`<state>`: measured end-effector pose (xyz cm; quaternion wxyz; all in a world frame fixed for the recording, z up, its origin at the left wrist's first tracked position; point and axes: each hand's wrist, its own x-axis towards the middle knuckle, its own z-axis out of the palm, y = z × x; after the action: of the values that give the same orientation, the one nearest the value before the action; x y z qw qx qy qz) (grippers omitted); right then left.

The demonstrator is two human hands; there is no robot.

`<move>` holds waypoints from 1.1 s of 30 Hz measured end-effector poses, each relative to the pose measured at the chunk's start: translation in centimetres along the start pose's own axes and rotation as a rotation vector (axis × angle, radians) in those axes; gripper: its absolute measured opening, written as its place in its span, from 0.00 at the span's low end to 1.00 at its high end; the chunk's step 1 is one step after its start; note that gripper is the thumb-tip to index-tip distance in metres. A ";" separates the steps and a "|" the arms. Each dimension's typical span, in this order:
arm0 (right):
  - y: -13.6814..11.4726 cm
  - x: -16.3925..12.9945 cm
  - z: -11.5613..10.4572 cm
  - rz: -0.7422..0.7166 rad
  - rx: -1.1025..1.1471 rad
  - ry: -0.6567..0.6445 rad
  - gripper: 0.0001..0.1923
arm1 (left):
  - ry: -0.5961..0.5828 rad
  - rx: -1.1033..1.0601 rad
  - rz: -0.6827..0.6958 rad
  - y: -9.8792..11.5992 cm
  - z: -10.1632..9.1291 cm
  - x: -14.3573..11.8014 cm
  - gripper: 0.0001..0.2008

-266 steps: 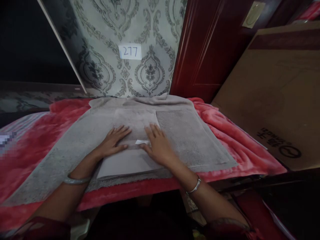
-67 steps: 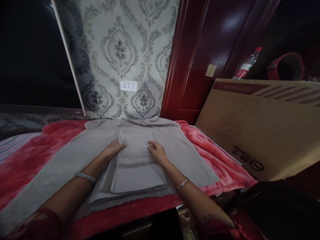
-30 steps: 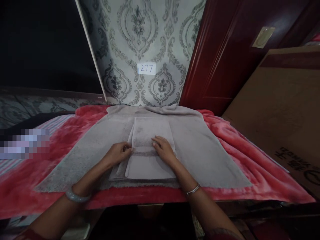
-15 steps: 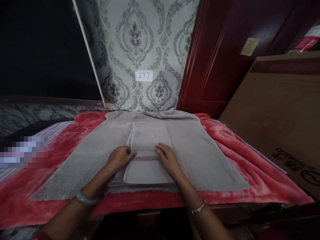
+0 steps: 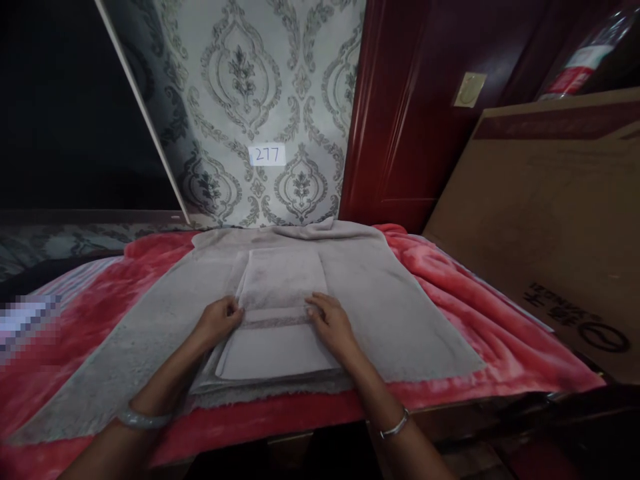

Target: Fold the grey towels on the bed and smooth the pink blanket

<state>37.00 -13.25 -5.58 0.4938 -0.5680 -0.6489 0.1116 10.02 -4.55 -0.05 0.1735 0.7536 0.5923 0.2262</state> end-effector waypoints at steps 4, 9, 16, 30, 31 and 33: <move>-1.2 1.1 -0.1 -0.058 -0.143 -0.109 0.20 | -0.020 0.003 0.010 -0.1 0.2 0.2 0.01; -4.6 1.3 1.4 -0.147 -0.358 -0.505 0.31 | -0.019 -0.094 -0.008 0.6 -0.4 2.1 0.11; -5.7 0.5 2.1 -0.120 -0.437 -0.658 0.32 | -0.050 -0.262 -0.077 1.8 -0.5 9.5 0.09; -7.1 1.2 2.2 -0.227 -0.261 -0.813 0.39 | 0.131 -0.026 -0.072 2.3 2.5 18.6 0.15; -7.3 1.2 2.2 -0.255 -0.242 -0.832 0.39 | 0.130 -0.012 -0.067 1.9 2.7 18.6 0.16; -7.5 1.0 2.2 -0.275 -0.223 -0.841 0.37 | 0.130 0.006 -0.063 1.2 3.2 18.3 0.17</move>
<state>30.70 -13.99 -0.83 0.1333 -0.4315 -0.8705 0.1954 16.37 12.95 0.42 0.1395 0.7189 0.6263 0.2674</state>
